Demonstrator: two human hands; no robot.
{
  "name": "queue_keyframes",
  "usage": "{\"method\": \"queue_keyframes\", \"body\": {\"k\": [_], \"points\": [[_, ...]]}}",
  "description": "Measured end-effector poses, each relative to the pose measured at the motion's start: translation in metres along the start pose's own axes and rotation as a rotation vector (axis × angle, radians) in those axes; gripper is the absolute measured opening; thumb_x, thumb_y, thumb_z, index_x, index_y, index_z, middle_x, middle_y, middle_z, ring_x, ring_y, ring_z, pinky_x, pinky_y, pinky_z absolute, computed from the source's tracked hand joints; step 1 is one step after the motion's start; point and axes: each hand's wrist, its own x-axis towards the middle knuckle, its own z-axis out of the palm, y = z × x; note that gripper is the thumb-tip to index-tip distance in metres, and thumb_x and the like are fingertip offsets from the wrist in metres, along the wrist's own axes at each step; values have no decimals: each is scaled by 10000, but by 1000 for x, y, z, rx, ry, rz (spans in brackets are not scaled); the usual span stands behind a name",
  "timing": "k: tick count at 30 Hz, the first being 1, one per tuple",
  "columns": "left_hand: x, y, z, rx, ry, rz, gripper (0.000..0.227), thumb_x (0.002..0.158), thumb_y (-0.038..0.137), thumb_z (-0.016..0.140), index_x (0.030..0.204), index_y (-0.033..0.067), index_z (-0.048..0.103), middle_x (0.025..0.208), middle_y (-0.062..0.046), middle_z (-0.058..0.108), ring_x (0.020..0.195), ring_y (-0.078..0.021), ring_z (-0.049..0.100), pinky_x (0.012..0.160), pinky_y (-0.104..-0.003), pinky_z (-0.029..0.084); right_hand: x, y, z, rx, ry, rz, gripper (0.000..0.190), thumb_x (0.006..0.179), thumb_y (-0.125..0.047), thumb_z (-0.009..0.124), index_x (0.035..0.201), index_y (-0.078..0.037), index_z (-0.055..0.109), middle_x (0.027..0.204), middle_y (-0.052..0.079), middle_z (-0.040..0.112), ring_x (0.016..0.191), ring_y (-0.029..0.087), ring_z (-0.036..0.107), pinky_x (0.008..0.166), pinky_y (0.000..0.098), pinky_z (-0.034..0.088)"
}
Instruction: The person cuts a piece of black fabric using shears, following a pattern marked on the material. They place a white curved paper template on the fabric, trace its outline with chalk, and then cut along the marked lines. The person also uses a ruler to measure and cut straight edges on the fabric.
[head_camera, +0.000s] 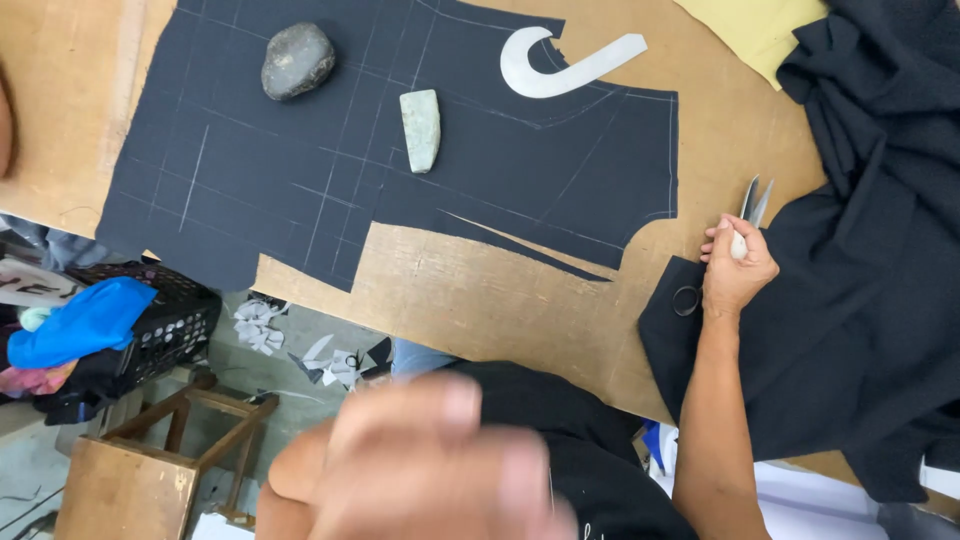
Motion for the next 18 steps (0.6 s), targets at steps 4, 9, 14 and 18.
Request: {"method": "queue_keyframes", "body": {"k": [4, 9, 14, 18], "points": [[-19, 9, 0, -221, -50, 36, 55, 978, 241, 758, 978, 197, 791, 959, -40, 770, 942, -311, 773, 928, -560, 609, 1, -2, 3, -7, 24, 20, 88, 1044, 117, 749, 1084, 90, 823, 808, 235, 767, 564, 205, 685, 451, 286, 590], [-44, 18, 8, -453, -99, 67, 76, 999, 235, 717, 937, 198, 740, 921, -30, 717, 888, -298, 722, 881, -533, 578, 0, 4, 2, -3, 36, 20, 89, 1042, 116, 744, 1075, 89, 822, 806, 237, 765, 556, 209, 684, 449, 296, 594], [-64, 16, 14, -778, -162, 100, 149, 1027, 227, 662, 881, 199, 673, 871, -16, 646, 817, -281, 654, 818, -498, 535, 0, 11, 0, -16, 27, 41, 77, 1038, 85, 749, 1072, 65, 816, 811, 217, 774, 567, 184, 691, 476, 288, 608], [-78, 10, 20, -937, -181, 112, 189, 1041, 223, 635, 854, 200, 639, 846, -9, 611, 782, -272, 620, 787, -481, 514, -1, 0, 0, -30, 18, 54, 80, 1024, 68, 757, 1068, 47, 821, 800, 201, 773, 570, 169, 694, 477, 266, 608]]}}
